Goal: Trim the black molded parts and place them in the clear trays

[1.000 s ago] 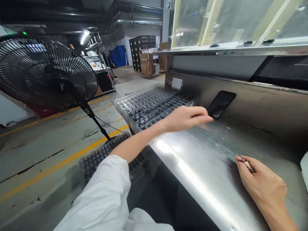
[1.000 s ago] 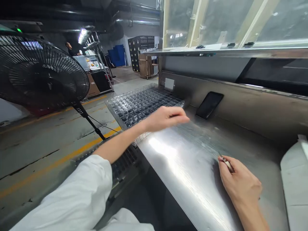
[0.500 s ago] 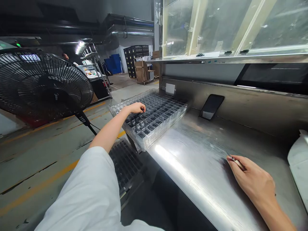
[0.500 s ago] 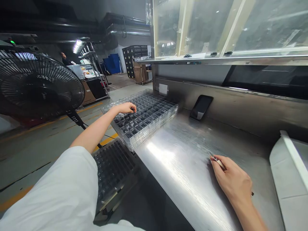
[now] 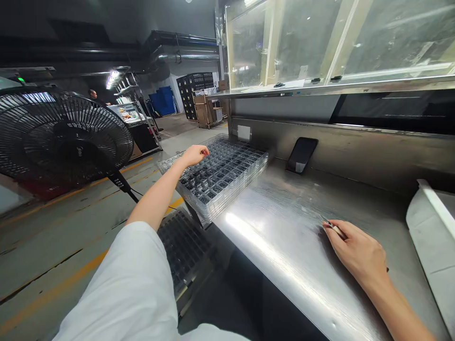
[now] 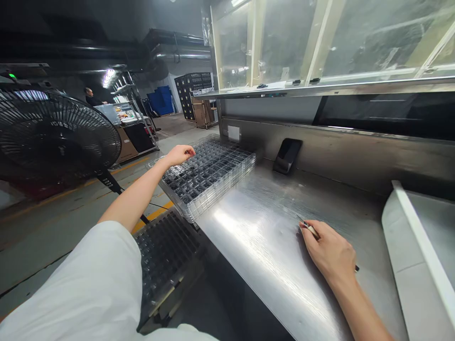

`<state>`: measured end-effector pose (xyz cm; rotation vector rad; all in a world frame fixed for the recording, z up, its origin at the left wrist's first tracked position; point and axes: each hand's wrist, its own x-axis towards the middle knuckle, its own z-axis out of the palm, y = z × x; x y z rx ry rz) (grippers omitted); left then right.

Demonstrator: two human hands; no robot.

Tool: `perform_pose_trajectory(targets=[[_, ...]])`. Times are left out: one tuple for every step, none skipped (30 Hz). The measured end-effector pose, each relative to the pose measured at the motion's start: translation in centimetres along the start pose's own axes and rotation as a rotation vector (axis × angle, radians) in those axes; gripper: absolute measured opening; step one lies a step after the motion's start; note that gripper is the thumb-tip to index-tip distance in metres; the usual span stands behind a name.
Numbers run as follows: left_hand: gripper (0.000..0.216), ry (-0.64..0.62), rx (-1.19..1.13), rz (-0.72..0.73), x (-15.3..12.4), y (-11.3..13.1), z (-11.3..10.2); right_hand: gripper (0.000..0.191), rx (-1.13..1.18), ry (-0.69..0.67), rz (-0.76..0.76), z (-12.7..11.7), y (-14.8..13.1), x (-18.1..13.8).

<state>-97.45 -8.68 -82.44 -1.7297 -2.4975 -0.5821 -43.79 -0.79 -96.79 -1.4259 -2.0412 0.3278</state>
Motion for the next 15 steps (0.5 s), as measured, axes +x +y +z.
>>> perform_pose_trajectory(targets=[[0.037, 0.036, -0.014, -0.004, 0.0, 0.3, -0.3, 0.038, -0.01, -0.006, -0.009, 0.2, 0.3, 0.1], [0.036, 0.078, -0.033, 0.001, -0.1, 0.7, -0.6, 0.039, -0.025, -0.007, -0.013, 0.4, 0.5, 0.2], [0.036, 0.125, -0.06, 0.018, -0.1, 1.3, -0.9, 0.04, -0.046, -0.004, -0.018, 0.7, 0.7, 0.3], [0.035, 0.176, -0.096, 0.048, -0.4, 2.2, -1.1, 0.041, -0.067, 0.0, -0.032, 1.0, 0.9, 0.5], [0.035, 0.225, -0.144, 0.092, -0.7, 3.4, -1.2, 0.042, -0.091, 0.007, -0.054, 1.2, 0.9, 0.5], [0.035, 0.269, -0.202, 0.148, -1.2, 5.0, -1.3, 0.042, -0.124, 0.011, -0.083, 1.3, 0.8, 0.5], [0.034, 0.308, -0.268, 0.206, -1.9, 6.9, -1.2, 0.041, -0.16, 0.011, -0.116, 1.3, 0.6, 0.4], [0.033, 0.343, -0.344, 0.265, -2.8, 8.9, -0.9, 0.04, -0.201, 0.003, -0.152, 1.2, 0.4, 0.2], [0.031, 0.379, -0.416, 0.326, -3.7, 11.1, -0.6, 0.038, -0.253, -0.007, -0.165, 1.0, 0.0, 0.0], [0.028, 0.406, -0.479, 0.382, -4.7, 13.2, -0.1, 0.037, -0.288, -0.014, -0.165, 0.8, -0.3, -0.2], [0.025, 0.441, -0.537, 0.436, -5.7, 15.3, 0.6, 0.037, -0.301, -0.014, -0.159, 0.5, -0.7, -0.5], [0.023, 0.465, -0.595, 0.494, -6.6, 17.4, 1.5, 0.038, -0.299, -0.004, -0.149, 0.2, -1.0, -0.7], [0.021, 0.462, -0.658, 0.555, -7.5, 19.5, 2.6, 0.038, -0.295, 0.005, -0.136, 0.0, -1.2, -0.9], [0.02, 0.459, -0.735, 0.611, -8.4, 21.5, 3.8, 0.038, -0.3, 0.01, -0.12, -0.2, -1.4, -0.9], [0.018, 0.455, -0.797, 0.666, -9.4, 23.4, 5.0, 0.038, -0.287, 0.026, -0.104, -0.3, -1.4, -0.7]])
